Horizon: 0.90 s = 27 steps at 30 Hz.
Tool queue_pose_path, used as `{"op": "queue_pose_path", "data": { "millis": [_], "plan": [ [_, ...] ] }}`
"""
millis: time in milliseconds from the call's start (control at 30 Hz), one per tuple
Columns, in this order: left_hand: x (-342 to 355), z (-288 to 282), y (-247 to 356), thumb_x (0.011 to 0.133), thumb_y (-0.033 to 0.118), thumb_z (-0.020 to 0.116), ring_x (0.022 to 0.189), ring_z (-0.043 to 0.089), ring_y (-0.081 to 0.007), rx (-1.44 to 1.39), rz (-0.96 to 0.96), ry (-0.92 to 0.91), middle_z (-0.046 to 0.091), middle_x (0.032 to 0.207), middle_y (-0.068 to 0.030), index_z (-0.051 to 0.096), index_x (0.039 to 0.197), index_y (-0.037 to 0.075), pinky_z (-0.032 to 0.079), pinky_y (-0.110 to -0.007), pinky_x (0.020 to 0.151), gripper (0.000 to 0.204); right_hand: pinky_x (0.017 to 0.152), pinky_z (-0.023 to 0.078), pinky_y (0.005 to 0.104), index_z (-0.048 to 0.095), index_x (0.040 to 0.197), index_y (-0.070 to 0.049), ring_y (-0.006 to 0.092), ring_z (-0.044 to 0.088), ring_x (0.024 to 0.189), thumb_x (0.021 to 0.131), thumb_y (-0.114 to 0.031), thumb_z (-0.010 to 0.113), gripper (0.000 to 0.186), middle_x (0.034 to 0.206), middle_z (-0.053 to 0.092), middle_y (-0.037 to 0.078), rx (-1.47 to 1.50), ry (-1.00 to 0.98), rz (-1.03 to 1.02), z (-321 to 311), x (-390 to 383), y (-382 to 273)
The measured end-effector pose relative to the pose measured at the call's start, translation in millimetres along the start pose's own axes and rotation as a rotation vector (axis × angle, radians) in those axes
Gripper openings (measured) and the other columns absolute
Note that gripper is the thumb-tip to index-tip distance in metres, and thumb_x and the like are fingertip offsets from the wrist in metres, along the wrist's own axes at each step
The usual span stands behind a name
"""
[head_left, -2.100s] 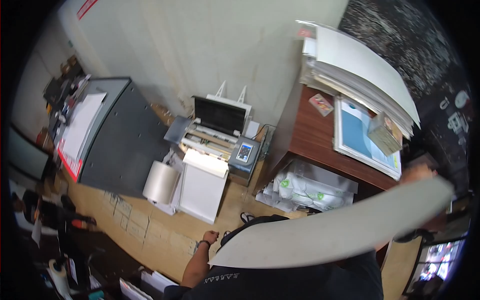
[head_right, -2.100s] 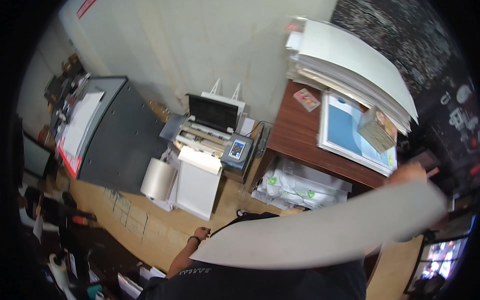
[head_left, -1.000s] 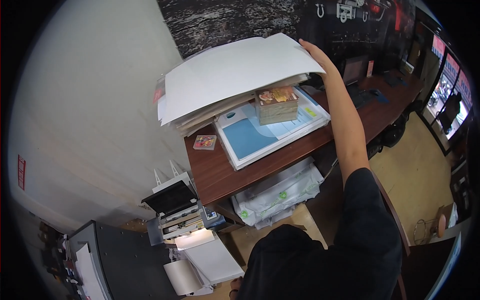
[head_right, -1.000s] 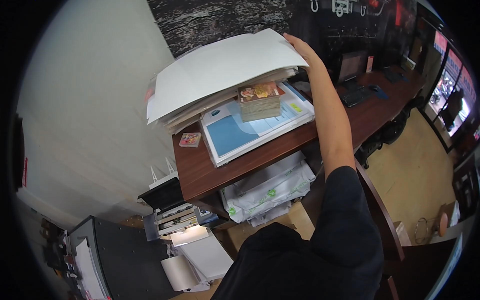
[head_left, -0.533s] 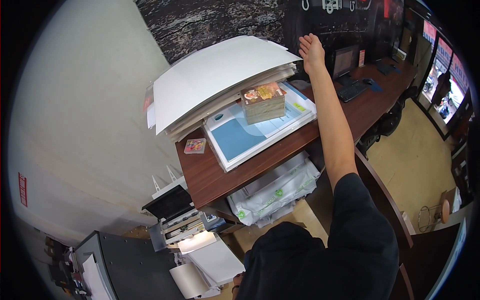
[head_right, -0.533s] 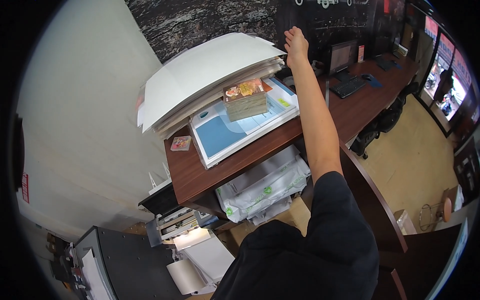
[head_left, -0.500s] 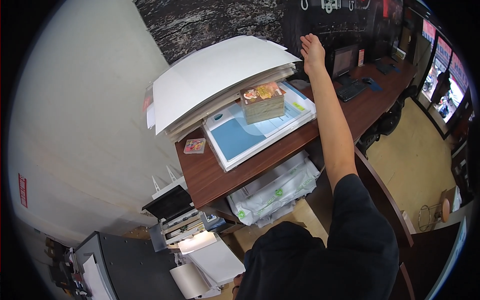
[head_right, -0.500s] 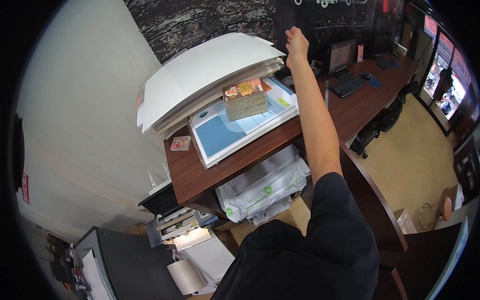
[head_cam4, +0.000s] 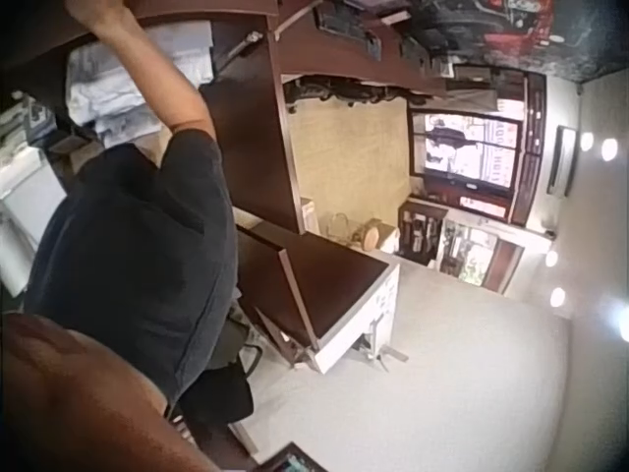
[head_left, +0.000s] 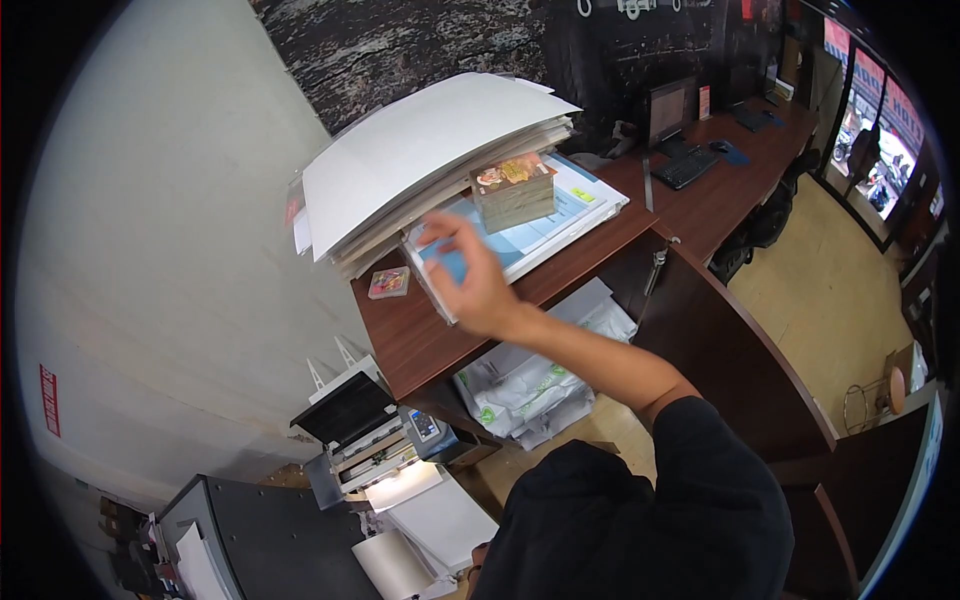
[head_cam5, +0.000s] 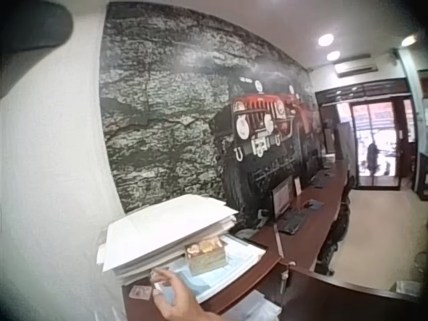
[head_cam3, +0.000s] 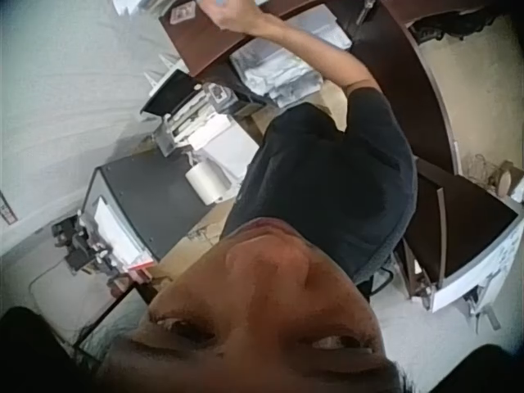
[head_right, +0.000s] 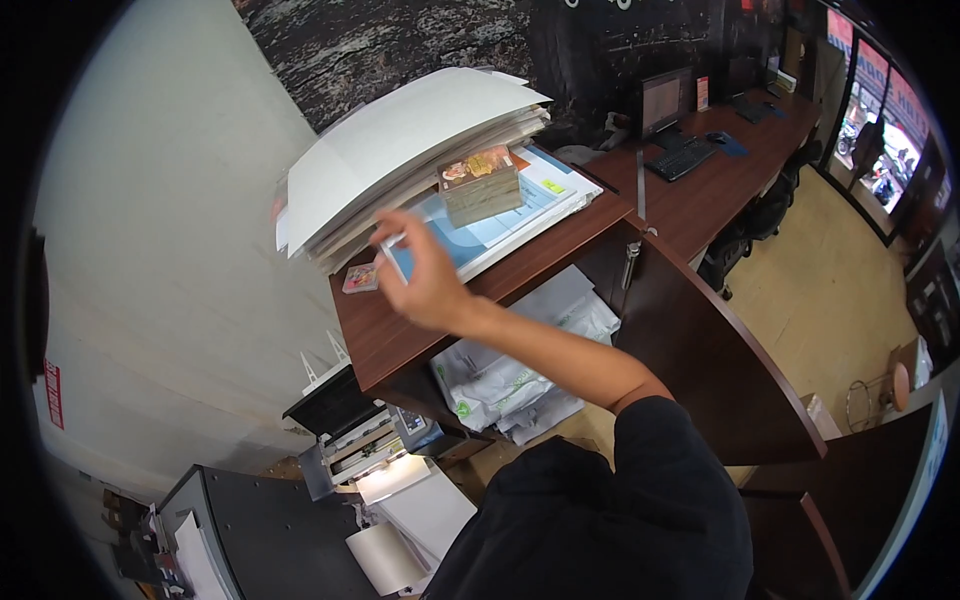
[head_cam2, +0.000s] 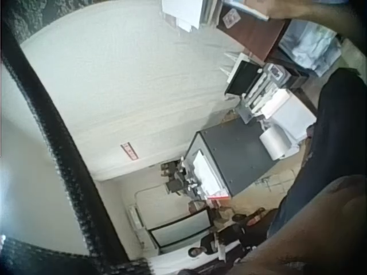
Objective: The recorder selects paper from a stack and loads it into a printing/cutting machine, then adjusts settings on the machine's control panel.
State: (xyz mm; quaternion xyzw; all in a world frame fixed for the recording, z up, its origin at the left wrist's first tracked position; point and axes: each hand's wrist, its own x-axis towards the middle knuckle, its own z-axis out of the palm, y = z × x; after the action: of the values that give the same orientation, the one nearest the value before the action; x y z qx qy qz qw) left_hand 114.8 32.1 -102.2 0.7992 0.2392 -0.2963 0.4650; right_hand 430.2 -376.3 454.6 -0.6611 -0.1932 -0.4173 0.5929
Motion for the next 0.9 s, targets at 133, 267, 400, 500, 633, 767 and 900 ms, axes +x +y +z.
{"op": "queue_pose_path", "data": {
  "millis": [133,267,400,500,633,767,900],
  "plan": [
    [-4,-17,7,0.095,0.03,0.065,0.091,0.07,-0.0245,0.076,0.06,-0.105,0.076,0.098,-0.0152,0.074,0.099,-0.003,0.052,-0.037,0.084,0.035,0.098,0.045,0.0405,0.048,0.133,0.003,0.0331,0.056,0.116,0.087,-0.013,0.065,0.052,0.12,0.059,0.02,-0.174,-0.302,-0.064,50,-39,-14],
    [-41,-30,24,0.095,0.036,0.065,0.1,0.069,-0.0239,0.174,0.056,-0.412,0.073,0.11,-0.018,0.072,0.111,-0.002,0.051,-0.038,0.091,0.041,0.099,0.044,0.0442,0.051,0.129,0.004,0.0402,0.053,0.118,0.086,-0.034,0.069,0.06,0.12,0.058,0.026,-0.52,-0.439,-0.298,66,-50,-17],
    [-85,-30,38,0.094,0.036,0.066,0.102,0.068,-0.0235,0.272,0.112,-0.644,0.072,0.114,-0.0184,0.07,0.114,-0.001,0.05,-0.038,0.093,0.043,0.087,0.047,0.0407,0.06,0.116,0.002,0.0346,0.058,0.103,0.083,-0.038,0.071,0.054,0.106,0.06,0.02,-0.611,-0.514,-0.314,68,-54,-15],
    [-108,-10,43,0.093,0.036,0.066,0.104,0.068,-0.0232,0.321,0.216,-0.75,0.071,0.117,-0.0188,0.069,0.117,-0.001,0.049,-0.038,0.094,0.044,0.077,0.048,0.0376,0.064,0.105,-0.001,0.0297,0.059,0.087,0.079,-0.033,0.072,0.042,0.09,0.06,0.011,-0.613,-0.447,-0.382,74,-63,-15],
    [-125,43,25,0.087,0.032,0.062,0.119,0.061,-0.0393,0.389,0.615,-0.886,0.066,0.123,-0.0253,0.067,0.118,0.002,0.045,-0.044,0.102,0.044,0.068,0.046,0.0338,0.066,0.093,-0.007,0.023,0.058,0.077,0.079,-0.032,0.07,0.029,0.083,0.061,0.005,-0.775,-0.331,-0.406,85,-87,-12],
    [-139,93,-27,0.094,0.029,0.05,0.115,0.061,-0.0438,0.263,0.312,-0.636,0.066,0.115,-0.0291,0.065,0.12,0.001,0.045,-0.048,0.1,0.041,0.066,0.045,0.0329,0.067,0.089,-0.01,0.02,0.061,0.076,0.077,-0.033,0.07,0.026,0.089,0.065,0.002,-0.821,-0.187,-0.49,91,-95,-2],
    [-150,92,-75,0.091,0.023,0.054,0.098,0.067,-0.0436,0.144,0.363,-0.43,0.07,0.098,-0.0277,0.072,0.1,0.004,0.053,-0.05,0.085,0.027,0.067,0.045,0.0325,0.069,0.088,-0.01,0.0195,0.064,0.078,0.077,-0.034,0.069,0.027,0.09,0.068,0.003,-0.828,-0.147,-0.491,91,-98,4]
  ]
}}
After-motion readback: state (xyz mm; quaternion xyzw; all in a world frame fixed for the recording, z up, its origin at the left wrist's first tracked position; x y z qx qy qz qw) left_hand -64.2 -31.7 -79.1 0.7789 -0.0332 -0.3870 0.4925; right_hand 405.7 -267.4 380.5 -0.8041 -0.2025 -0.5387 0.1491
